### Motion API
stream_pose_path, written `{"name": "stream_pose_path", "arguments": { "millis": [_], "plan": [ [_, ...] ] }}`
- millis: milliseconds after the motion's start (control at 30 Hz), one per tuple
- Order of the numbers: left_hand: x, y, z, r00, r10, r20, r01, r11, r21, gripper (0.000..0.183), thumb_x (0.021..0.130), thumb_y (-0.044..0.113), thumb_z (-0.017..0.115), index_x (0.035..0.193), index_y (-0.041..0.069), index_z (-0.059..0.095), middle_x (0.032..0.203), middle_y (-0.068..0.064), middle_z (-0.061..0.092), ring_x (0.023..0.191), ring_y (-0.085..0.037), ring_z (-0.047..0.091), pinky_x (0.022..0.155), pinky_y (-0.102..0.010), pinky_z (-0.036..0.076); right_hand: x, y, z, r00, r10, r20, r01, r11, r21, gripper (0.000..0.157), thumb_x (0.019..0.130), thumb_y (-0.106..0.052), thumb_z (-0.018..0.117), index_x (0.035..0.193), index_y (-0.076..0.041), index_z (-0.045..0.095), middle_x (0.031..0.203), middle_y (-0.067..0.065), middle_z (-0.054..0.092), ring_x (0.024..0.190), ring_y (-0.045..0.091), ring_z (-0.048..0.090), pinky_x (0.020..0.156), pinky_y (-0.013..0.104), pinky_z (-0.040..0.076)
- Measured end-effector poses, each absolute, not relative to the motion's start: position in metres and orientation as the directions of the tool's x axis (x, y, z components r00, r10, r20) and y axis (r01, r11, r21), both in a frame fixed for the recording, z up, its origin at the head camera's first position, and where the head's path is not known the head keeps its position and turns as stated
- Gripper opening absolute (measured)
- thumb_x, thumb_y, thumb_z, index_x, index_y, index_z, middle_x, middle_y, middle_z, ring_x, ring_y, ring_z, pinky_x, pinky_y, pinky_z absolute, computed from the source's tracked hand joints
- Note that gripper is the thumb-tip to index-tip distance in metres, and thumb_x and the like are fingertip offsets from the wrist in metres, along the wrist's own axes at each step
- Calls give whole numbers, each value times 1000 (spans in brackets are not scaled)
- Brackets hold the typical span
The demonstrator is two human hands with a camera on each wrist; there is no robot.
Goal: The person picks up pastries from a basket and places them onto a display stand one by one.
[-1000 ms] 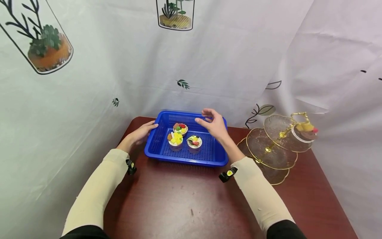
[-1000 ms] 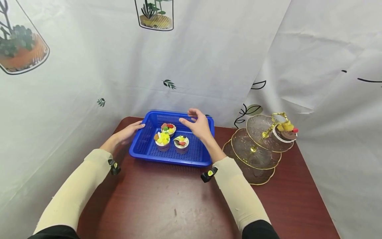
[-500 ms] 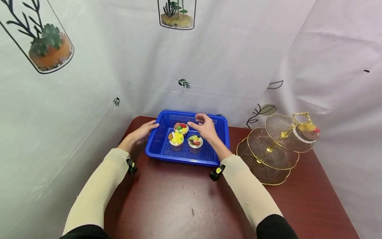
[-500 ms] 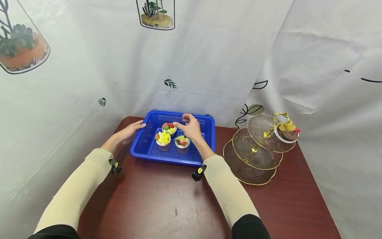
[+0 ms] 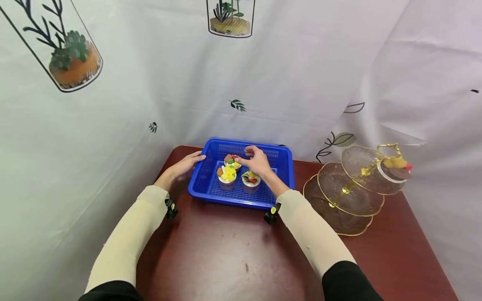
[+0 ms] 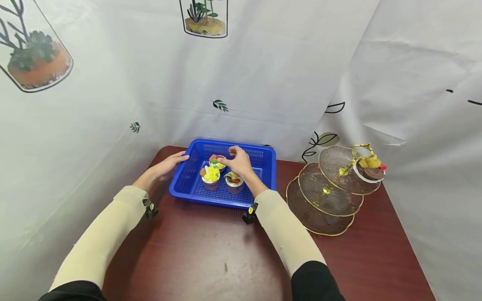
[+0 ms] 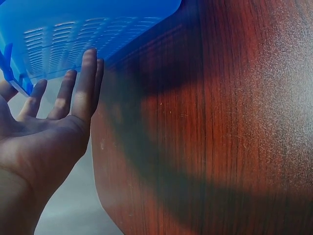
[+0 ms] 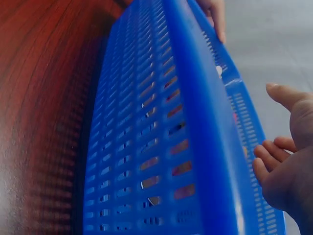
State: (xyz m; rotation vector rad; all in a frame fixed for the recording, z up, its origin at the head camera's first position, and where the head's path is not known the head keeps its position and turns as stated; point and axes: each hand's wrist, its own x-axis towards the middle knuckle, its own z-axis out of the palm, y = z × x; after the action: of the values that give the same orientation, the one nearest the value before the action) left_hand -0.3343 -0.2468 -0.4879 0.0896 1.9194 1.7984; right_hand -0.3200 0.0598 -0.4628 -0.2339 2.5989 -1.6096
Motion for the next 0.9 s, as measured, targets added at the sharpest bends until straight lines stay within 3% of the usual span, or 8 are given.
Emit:
{"name": "stream_pose_path", "arguments": {
  "millis": [533, 900],
  "plan": [
    [-336, -244, -486, -876, 370, -311, -278, 141, 950, 56, 106, 37, 46, 156, 20, 27, 140, -22, 51, 114, -38, 60, 87, -50, 56, -334, 53, -468, -984, -175, -18, -74, 507, -859, 65, 86, -37, 78, 137, -5, 52, 134, 11, 57, 123, 26, 54, 100, 42, 48],
    [-333, -243, -487, -884, 348, -314, -274, 160, 948, 59, 105, 40, 47, 156, 21, 26, 140, -22, 51, 116, -38, 60, 86, -51, 56, -341, 52, -475, -985, -174, -8, -75, 467, -881, 61, 87, -33, 78, 136, -6, 53, 133, 10, 57, 122, 26, 53, 98, 42, 49]
  ]
}}
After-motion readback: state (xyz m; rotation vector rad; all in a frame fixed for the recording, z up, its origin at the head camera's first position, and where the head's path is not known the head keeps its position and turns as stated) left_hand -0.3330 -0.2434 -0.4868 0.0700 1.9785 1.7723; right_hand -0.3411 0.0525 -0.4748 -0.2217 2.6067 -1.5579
